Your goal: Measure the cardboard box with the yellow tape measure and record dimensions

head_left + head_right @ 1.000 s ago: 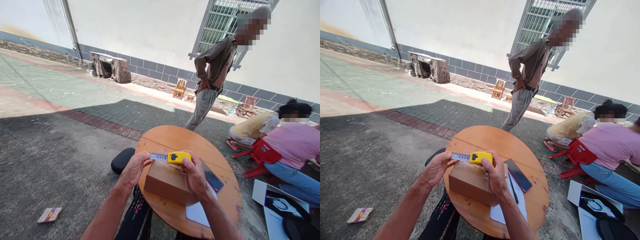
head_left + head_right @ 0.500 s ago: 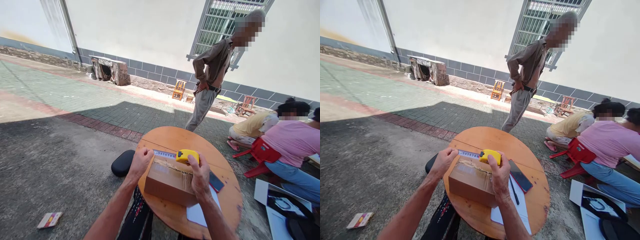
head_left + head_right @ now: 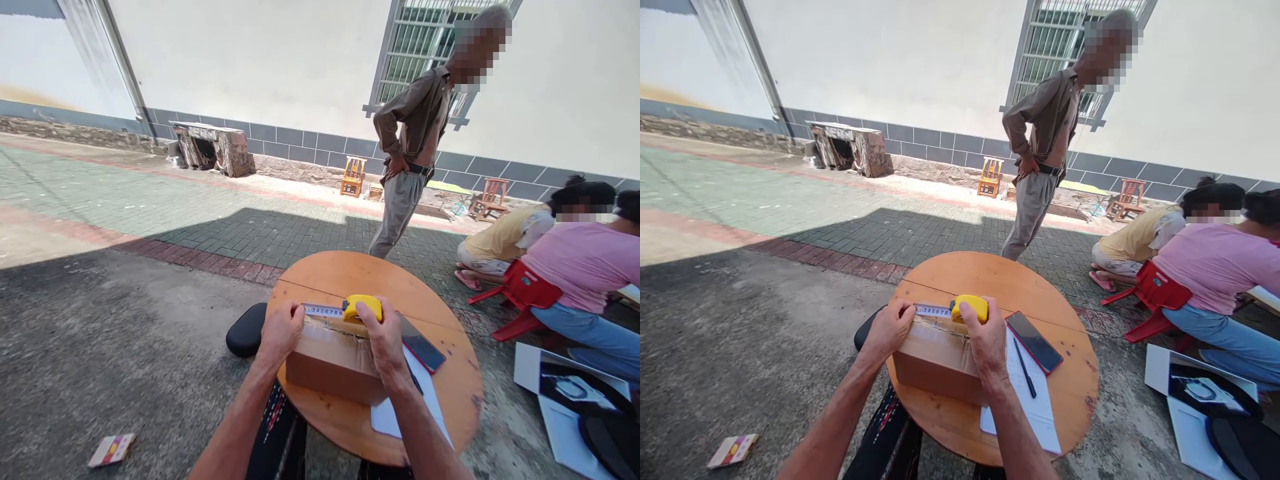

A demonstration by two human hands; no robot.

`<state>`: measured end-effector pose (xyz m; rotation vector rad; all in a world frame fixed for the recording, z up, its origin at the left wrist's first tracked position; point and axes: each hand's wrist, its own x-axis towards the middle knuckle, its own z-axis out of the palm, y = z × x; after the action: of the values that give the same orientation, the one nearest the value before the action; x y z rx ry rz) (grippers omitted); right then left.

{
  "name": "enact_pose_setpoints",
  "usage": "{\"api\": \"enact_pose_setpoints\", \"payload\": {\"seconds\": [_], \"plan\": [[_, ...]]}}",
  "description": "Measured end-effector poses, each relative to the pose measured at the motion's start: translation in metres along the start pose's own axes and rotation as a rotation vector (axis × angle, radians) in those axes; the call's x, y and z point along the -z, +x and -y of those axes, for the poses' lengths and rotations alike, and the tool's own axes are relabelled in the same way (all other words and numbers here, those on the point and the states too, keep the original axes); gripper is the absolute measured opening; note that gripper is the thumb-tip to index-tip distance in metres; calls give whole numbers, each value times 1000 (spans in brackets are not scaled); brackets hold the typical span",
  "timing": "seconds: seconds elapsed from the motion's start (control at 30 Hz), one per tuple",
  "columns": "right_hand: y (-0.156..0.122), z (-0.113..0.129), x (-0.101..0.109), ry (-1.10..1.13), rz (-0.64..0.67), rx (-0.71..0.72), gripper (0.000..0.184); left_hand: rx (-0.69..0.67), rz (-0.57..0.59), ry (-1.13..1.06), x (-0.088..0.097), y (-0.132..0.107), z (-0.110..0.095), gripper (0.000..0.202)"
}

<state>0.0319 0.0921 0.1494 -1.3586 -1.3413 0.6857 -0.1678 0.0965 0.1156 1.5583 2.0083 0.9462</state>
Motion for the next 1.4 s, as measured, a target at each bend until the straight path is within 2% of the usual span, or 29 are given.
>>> {"api": "enact_pose_setpoints", "payload": {"seconds": [0.17, 0.3, 0.37, 0.5, 0.57, 0.63, 0.83, 1.03, 1.17, 1.4], "plan": [[-1, 12, 6, -166, 78, 16, 43, -44, 10, -6, 0, 4, 2, 28], [4, 14, 35, -301, 91, 1, 45, -73, 9, -16, -1, 5, 3, 26], [8, 6, 59, -247, 63, -33, 44, -79, 3, -25, -2, 5, 3, 26], [16, -26, 110, 19, -58, -108, 41, -81, 1, -51, -3, 6, 6, 27], [16, -43, 128, 96, -138, -146, 40, -83, 3, -66, -5, 7, 9, 29], [16, -57, 137, 135, -168, -179, 40, -89, 3, -80, -6, 9, 11, 31], [14, -78, 135, 242, -154, -193, 34, -99, -14, -118, -8, 10, 15, 41], [13, -80, 136, 307, -120, -247, 41, -90, -23, -155, -7, 8, 10, 48], [9, -82, 137, 393, -110, -279, 39, -55, -27, -209, -5, 6, 5, 48], [6, -85, 142, 416, -50, -309, 43, -16, -11, -225, -4, 6, 5, 50]]}}
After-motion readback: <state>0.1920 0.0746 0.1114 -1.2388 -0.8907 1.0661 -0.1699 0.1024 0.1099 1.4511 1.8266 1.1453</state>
